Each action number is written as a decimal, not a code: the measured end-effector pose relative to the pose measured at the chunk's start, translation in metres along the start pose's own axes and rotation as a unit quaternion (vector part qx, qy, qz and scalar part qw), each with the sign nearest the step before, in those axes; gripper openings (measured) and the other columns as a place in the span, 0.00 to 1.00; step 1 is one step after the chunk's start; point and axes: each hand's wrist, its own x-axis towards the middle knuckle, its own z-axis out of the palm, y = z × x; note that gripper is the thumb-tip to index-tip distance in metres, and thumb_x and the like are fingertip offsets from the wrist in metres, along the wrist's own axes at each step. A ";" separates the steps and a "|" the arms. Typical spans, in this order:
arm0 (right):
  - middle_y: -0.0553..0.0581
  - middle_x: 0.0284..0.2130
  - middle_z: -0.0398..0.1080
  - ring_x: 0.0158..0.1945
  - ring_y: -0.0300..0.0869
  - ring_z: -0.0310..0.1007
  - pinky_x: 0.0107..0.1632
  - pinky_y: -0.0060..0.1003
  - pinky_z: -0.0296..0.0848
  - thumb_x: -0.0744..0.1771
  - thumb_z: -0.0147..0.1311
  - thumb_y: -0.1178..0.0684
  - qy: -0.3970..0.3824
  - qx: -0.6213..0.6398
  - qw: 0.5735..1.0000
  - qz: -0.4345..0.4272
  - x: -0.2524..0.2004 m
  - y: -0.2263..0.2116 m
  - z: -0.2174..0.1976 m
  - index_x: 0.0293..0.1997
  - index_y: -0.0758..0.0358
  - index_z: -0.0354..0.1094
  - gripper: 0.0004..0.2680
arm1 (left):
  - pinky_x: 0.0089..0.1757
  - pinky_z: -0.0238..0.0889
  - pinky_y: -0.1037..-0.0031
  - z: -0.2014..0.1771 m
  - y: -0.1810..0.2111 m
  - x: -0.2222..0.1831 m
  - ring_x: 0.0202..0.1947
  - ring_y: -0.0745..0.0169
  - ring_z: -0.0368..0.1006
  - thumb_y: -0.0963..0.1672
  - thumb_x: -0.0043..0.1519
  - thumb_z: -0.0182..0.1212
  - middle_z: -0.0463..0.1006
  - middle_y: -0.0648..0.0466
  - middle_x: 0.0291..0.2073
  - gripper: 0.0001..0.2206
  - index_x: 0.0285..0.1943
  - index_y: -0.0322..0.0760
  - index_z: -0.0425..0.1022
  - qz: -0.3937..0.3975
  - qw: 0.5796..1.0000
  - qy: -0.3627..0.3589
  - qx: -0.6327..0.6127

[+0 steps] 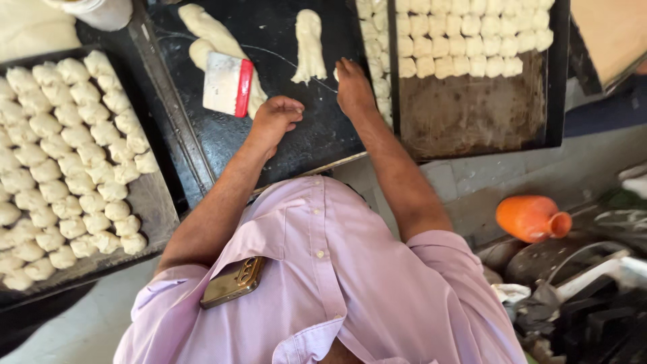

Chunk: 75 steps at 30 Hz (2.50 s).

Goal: The person shapes dough into small rounds by hand and using a bench scraper, placing the pieces onto metal baking trays.

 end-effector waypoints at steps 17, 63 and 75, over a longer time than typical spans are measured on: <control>0.63 0.51 0.73 0.56 0.56 0.73 0.59 0.43 0.74 0.66 0.57 0.67 0.090 0.209 0.973 0.025 0.020 -0.062 -0.027 0.50 0.70 0.74 0.09 | 0.40 0.77 0.69 -0.034 0.010 -0.022 0.38 0.59 0.80 0.38 0.58 0.65 0.80 0.50 0.39 0.13 0.50 0.31 0.71 0.011 0.977 0.140 -0.162; 0.65 0.51 0.69 0.54 0.56 0.71 0.56 0.48 0.72 0.59 0.64 0.65 0.109 0.327 0.936 -0.075 -0.003 -0.072 -0.148 0.38 0.62 0.70 0.09 | 0.42 0.77 0.76 0.045 0.062 -0.035 0.40 0.66 0.80 0.33 0.55 0.64 0.82 0.48 0.43 0.16 0.52 0.30 0.76 0.108 0.994 0.032 0.009; 0.60 0.37 0.78 0.41 0.40 0.80 0.46 0.31 0.81 0.65 0.62 0.66 -0.033 0.683 0.678 0.270 -0.013 -0.077 -0.071 0.42 0.71 0.72 0.05 | 0.42 0.72 0.66 0.045 0.104 -0.072 0.41 0.48 0.77 0.41 0.45 0.77 0.78 0.42 0.41 0.26 0.52 0.25 0.74 0.399 0.844 0.114 0.339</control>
